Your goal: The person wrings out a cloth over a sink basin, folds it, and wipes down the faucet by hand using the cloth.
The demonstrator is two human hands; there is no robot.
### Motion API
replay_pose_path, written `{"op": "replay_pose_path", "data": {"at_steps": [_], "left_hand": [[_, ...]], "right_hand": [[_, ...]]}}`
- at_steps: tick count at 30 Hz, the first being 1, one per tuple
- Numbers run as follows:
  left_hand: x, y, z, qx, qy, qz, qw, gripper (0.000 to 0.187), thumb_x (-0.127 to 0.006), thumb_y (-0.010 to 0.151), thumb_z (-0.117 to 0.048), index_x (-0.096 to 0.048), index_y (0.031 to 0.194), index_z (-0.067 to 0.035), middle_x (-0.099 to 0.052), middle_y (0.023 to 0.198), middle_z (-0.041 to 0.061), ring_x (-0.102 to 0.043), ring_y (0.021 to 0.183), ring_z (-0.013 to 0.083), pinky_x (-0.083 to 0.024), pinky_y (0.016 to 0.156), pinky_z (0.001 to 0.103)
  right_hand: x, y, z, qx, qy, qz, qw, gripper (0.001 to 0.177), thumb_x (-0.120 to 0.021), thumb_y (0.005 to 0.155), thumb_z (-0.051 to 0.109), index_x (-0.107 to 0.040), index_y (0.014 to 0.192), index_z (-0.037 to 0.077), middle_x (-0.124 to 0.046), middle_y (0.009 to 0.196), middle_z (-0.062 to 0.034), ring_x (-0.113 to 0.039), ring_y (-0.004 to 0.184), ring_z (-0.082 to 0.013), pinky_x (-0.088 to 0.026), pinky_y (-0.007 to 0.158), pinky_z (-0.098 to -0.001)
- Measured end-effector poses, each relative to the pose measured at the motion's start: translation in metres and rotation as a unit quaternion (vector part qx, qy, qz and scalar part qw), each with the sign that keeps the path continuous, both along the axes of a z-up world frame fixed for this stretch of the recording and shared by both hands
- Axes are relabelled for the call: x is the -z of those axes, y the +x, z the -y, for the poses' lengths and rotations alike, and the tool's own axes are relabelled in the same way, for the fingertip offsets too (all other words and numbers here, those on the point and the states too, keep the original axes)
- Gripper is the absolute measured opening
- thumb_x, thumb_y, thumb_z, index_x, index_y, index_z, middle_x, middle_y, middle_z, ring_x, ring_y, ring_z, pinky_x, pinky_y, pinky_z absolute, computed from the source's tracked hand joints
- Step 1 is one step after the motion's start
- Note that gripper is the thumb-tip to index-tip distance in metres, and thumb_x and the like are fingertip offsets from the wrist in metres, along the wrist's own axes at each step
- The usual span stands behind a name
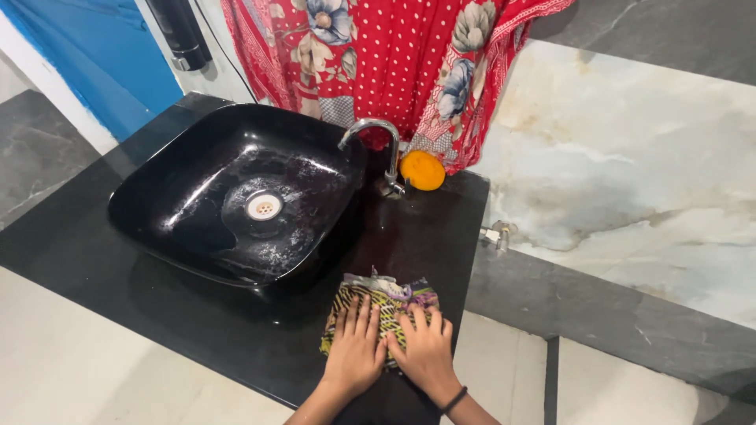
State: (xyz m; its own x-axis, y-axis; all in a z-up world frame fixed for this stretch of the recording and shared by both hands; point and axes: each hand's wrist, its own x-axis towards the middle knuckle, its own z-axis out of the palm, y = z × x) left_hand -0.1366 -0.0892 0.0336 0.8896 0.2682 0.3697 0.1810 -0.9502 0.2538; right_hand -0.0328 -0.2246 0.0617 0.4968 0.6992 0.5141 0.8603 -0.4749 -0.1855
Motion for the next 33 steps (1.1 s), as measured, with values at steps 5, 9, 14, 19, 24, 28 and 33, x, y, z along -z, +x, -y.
{"op": "replay_pose_path", "data": {"at_steps": [5,9,14,19,24,28,33], "left_hand": [[0.004,-0.012,0.02,0.018,-0.001,0.015,1.0,0.065,-0.048,0.097,-0.037,-0.043,0.145,0.007,-0.033,0.157,0.029,-0.023,0.147,0.0457,-0.015,0.117,0.058],[0.012,0.001,0.024,-0.003,-0.006,0.029,1.0,0.065,-0.048,0.097,-0.036,-0.043,0.145,0.007,-0.032,0.156,0.03,-0.023,0.146,0.0469,-0.015,0.116,0.059],[0.014,0.043,0.017,-0.035,-0.006,0.039,0.999,0.064,-0.047,0.098,-0.035,-0.043,0.146,0.007,-0.031,0.158,0.03,-0.024,0.147,0.0469,-0.016,0.118,0.057],[0.016,0.122,-0.011,-0.03,-0.024,0.054,0.998,0.063,-0.045,0.1,-0.036,-0.044,0.146,0.006,-0.032,0.159,0.03,-0.024,0.149,0.0458,-0.015,0.121,0.056],[0.024,0.192,-0.042,-0.02,-0.027,0.026,0.999,0.064,-0.044,0.099,-0.037,-0.044,0.149,0.002,-0.031,0.162,0.024,-0.023,0.151,0.0426,-0.013,0.124,0.054],[0.034,0.213,-0.046,-0.044,-0.011,0.005,0.999,0.066,-0.04,0.098,-0.04,-0.041,0.151,-0.001,-0.028,0.163,0.021,-0.021,0.151,0.0409,-0.011,0.123,0.053],[0.036,0.198,-0.042,-0.047,-0.02,-0.016,0.999,0.066,-0.037,0.102,-0.043,-0.039,0.154,-0.004,-0.027,0.166,0.019,-0.018,0.153,0.0394,-0.011,0.124,0.052]], "right_hand": [[0.0,-0.014,0.021,0.025,-0.009,-0.004,1.0,0.045,-0.066,0.082,0.042,-0.069,0.118,0.014,-0.06,0.124,-0.0118,-0.048,0.12,-0.0369,-0.034,0.095,-0.0548],[0.0,-0.001,0.015,0.037,-0.02,-0.036,0.998,0.043,-0.066,0.082,0.043,-0.069,0.117,0.018,-0.06,0.122,-0.0084,-0.048,0.121,-0.032,-0.032,0.098,-0.0537],[-0.003,0.036,-0.003,0.066,-0.01,-0.026,0.997,0.039,-0.065,0.084,0.044,-0.07,0.115,0.021,-0.061,0.121,-0.0033,-0.049,0.122,-0.0265,-0.033,0.101,-0.0514],[-0.002,0.097,-0.031,0.137,-0.027,-0.037,0.99,0.039,-0.065,0.083,0.046,-0.071,0.115,0.024,-0.06,0.122,-0.0012,-0.048,0.123,-0.0266,-0.033,0.103,-0.0523],[0.012,0.159,-0.057,0.19,-0.041,-0.013,0.981,0.041,-0.062,0.088,0.05,-0.07,0.121,0.027,-0.059,0.126,-0.0016,-0.048,0.127,-0.0288,-0.036,0.101,-0.055],[0.026,0.176,-0.067,0.232,-0.072,0.042,0.969,0.048,-0.059,0.088,0.052,-0.067,0.128,0.028,-0.058,0.132,-0.0034,-0.046,0.131,-0.0297,-0.035,0.104,-0.0613],[0.042,0.157,-0.061,0.215,-0.051,0.015,0.975,0.05,-0.055,0.093,0.048,-0.064,0.136,0.024,-0.055,0.145,-0.0068,-0.045,0.136,-0.0326,-0.037,0.106,-0.0581]]}}
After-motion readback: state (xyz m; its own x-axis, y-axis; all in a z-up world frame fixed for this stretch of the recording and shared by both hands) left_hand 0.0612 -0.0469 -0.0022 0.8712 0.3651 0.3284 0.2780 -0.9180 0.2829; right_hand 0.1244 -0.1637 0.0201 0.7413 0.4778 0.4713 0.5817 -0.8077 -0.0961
